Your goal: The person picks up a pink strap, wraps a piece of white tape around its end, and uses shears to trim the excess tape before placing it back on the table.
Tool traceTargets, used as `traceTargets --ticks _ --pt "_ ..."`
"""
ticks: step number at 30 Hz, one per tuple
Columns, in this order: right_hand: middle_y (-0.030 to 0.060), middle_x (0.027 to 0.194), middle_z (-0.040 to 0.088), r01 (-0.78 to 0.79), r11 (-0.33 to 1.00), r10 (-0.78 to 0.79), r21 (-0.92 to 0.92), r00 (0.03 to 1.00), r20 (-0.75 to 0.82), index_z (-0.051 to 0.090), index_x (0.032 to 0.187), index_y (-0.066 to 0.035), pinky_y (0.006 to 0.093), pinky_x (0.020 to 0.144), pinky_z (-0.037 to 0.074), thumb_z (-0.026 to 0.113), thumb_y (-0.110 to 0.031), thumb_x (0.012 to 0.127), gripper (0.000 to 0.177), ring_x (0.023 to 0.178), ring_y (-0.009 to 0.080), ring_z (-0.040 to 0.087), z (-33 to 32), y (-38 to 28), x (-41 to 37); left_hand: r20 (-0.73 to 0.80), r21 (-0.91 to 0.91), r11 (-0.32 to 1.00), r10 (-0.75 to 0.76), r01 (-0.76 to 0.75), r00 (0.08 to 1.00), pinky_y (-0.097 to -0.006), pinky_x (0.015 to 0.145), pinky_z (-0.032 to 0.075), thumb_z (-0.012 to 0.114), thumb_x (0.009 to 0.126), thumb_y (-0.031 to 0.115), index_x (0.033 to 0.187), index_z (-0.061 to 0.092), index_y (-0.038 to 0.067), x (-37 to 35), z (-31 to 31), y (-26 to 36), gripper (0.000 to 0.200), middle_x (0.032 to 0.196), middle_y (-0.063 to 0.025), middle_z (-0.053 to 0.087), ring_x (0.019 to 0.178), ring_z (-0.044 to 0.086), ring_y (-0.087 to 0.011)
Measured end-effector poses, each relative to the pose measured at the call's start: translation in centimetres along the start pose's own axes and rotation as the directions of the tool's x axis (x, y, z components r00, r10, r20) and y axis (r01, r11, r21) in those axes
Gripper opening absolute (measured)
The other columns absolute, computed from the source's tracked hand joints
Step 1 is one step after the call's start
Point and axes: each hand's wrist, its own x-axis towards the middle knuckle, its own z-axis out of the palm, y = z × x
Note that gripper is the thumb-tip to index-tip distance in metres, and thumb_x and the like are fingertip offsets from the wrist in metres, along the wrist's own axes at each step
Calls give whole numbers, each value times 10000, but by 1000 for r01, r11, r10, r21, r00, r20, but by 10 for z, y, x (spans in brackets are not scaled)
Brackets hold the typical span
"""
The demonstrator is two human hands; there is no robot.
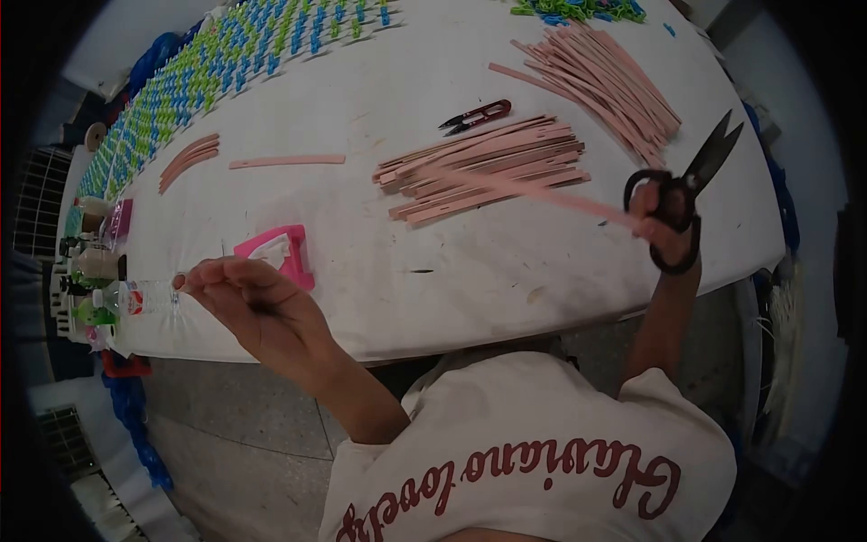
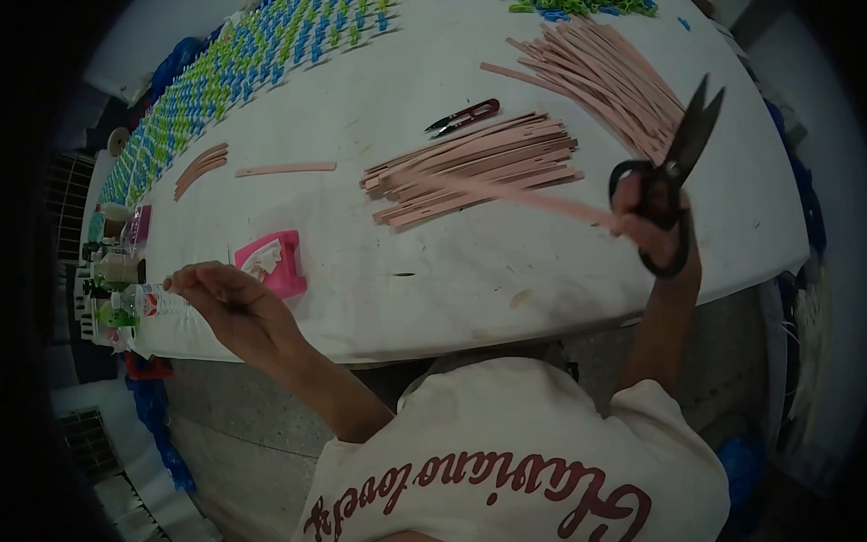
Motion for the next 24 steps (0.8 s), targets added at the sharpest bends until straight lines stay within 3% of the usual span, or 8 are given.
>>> traceTargets --ticks 3,7,9,10,12,13,17,24 --pt "-3 614 422 127 991 -132 -45 980 -149 429 750 -73 220 500 322 602 -109 705 182 530 85 378 -54 6 38 50 448 887 99 -111 994 -299 737 513 513 837 -13 1004 495 63 3 -9 -18 185 929 -76 597 771 601 -170" --pt "-5 636 445 39 959 -103 -280 970 -219 479 773 -74 209 509 332 583 -138 756 124 542 74 389 -123 41 85 147 815 576 -322 70 935 -282 623 489 599 789 14 945 513 53 6 -25 -73 182 836 -73 619 686 594 -155" --pt "45 640 486 -152 839 -170 -523 839 -516 510 812 -35 260 542 391 584 -204 782 188 560 129 435 -152 71 103 227 973 149 -514 -175 827 -303 652 473 655 744 62 873 559 41 9 -29 -100 162 823 -68 619 704 579 -172" --pt "140 712 570 -283 475 -261 -833 859 -440 517 873 -5 335 612 432 558 -239 804 247 636 245 543 -143 71 98 314 937 43 -543 -348 779 -311 660 463 669 721 85 850 576 42 11 -30 -117 164 811 -64 614 733 565 -188" --pt "172 768 582 -375 379 -206 -846 857 -472 516 900 -6 359 640 434 549 -244 807 258 700 294 561 -128 70 86 359 801 -153 -650 -578 670 -332 717 436 671 705 113 867 615 74 15 -44 -145 176 850 -73 609 827 530 -247" --pt "205 824 595 -453 265 -151 -851 852 -501 514 926 -7 383 668 436 541 -248 809 270 764 343 579 -125 70 84 364 795 -156 -651 -587 666 -332 717 436 671 705 113 867 615 74 17 -53 -157 176 850 -73 609 827 530 -247" --pt "212 892 595 -526 386 -100 -758 793 -601 518 947 -24 400 688 440 559 -244 793 271 832 364 573 -131 72 80 402 670 -216 -699 -711 591 -336 720 409 661 690 121 851 617 94 21 -79 -178 170 823 -44 604 806 516 -230" --pt "152 833 615 -528 290 -274 -798 753 -598 525 949 -26 381 683 447 573 -271 791 296 782 311 593 -117 59 83 398 749 -162 -665 -642 632 -326 722 409 635 708 77 861 606 91 15 -98 -182 156 749 -54 597 761 533 -229"
